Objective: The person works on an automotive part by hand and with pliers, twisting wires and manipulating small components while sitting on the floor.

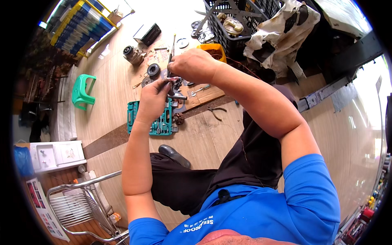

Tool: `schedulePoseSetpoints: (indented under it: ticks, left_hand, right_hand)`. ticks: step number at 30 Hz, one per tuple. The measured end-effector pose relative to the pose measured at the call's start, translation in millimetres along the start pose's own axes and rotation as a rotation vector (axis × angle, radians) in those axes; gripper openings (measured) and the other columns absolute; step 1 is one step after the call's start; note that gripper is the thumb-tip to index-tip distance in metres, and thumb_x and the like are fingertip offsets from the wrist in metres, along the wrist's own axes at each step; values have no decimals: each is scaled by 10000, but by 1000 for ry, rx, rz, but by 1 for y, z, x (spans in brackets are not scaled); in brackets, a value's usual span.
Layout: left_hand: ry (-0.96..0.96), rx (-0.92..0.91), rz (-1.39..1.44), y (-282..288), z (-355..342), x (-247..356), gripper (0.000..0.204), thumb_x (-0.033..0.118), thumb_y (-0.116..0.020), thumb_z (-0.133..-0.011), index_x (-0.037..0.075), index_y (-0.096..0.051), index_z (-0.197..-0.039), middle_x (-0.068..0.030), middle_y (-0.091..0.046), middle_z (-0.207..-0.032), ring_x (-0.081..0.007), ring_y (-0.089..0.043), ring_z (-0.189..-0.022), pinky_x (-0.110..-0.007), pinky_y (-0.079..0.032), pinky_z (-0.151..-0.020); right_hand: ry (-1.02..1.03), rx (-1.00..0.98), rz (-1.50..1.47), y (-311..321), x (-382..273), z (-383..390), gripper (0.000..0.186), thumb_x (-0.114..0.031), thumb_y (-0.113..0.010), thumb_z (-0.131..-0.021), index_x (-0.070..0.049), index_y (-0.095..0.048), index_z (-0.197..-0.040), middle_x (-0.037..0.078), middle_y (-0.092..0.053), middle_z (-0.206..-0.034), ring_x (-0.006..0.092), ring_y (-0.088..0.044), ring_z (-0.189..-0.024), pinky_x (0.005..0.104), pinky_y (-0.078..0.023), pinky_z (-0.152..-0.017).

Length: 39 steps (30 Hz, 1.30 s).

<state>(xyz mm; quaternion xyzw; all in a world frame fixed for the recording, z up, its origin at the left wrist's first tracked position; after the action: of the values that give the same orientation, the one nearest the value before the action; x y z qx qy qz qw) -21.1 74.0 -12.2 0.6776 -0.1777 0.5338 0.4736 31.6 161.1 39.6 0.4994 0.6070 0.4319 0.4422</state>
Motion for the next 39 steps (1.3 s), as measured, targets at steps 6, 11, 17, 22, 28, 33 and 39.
schedulePoseSetpoints:
  ticks: [6, 11, 17, 22, 28, 33, 39]
  left_hand:
    - [1, 189, 10, 13, -4, 0, 202, 85, -574, -940, -43, -671, -1064, -69, -701, -851, -78, -573, -727, -253, -474, -668]
    - [-55, 242, 48, 19, -3, -2, 221, 85, -576, -940, -47, -663, -1094, -99, -704, -867, -93, -592, -743, -259, -484, -689]
    - [-134, 296, -5, 26, -2, 6, 228, 87, -585, -937, -59, -656, -1097, -120, -710, -895, -114, -618, -782, -267, -493, -725]
    - [-150, 238, -110, 19, 3, 28, 223, 73, -588, -927, -59, -656, -1093, -139, -708, -867, -132, -633, -762, -278, -499, -721]
    - [-202, 275, -147, 19, 3, 29, 213, 59, -589, -911, -27, -668, -1089, -180, -695, -834, -174, -652, -728, -292, -500, -693]
    - [-155, 374, -81, 25, 1, 17, 214, 85, -572, -938, -53, -667, -1070, -145, -704, -852, -150, -648, -740, -281, -500, -680]
    - [-124, 493, 734, 45, -8, -1, 223, 110, -562, -971, -50, -641, -1104, -101, -687, -988, -145, -644, -868, -267, -519, -786]
  right_hand:
    - [-53, 103, -105, 0, -1, 1, 86, -95, -571, -818, -21, -614, -825, 146, -665, -841, 321, -674, -793, 411, -530, -678]
    - [-127, 156, -178, 13, 0, 2, 93, -90, -544, -832, -20, -605, -842, 148, -656, -837, 340, -659, -825, 423, -523, -705]
    - [-167, 156, -145, 11, 9, 1, 106, -78, -538, -817, -29, -626, -851, 145, -677, -878, 315, -673, -853, 413, -538, -725]
    - [-172, 184, -140, 15, 10, 5, 125, -125, -543, -858, -24, -615, -851, 145, -661, -863, 327, -660, -830, 426, -529, -709]
    - [-154, 204, -127, 18, 5, 5, 107, -94, -536, -827, -30, -620, -841, 143, -675, -860, 314, -674, -824, 414, -540, -700]
    - [-126, 232, -163, 14, -2, 6, 131, -140, -548, -877, -26, -598, -837, 147, -646, -799, 333, -655, -773, 428, -522, -654]
    - [-106, 239, -333, -8, -27, 6, 88, -91, -533, -838, -33, -598, -843, 158, -663, -827, 324, -669, -804, 422, -536, -676]
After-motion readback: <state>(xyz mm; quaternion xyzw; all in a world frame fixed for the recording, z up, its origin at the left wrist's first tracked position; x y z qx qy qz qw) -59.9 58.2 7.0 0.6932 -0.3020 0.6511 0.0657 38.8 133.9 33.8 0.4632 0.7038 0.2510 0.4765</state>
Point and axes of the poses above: each hand's wrist, its own z-axis away from the middle knuckle, its own y-axis out of the back of the hand, x = y × z, the point moved 10 cm from there along -z, towards the middle knuckle
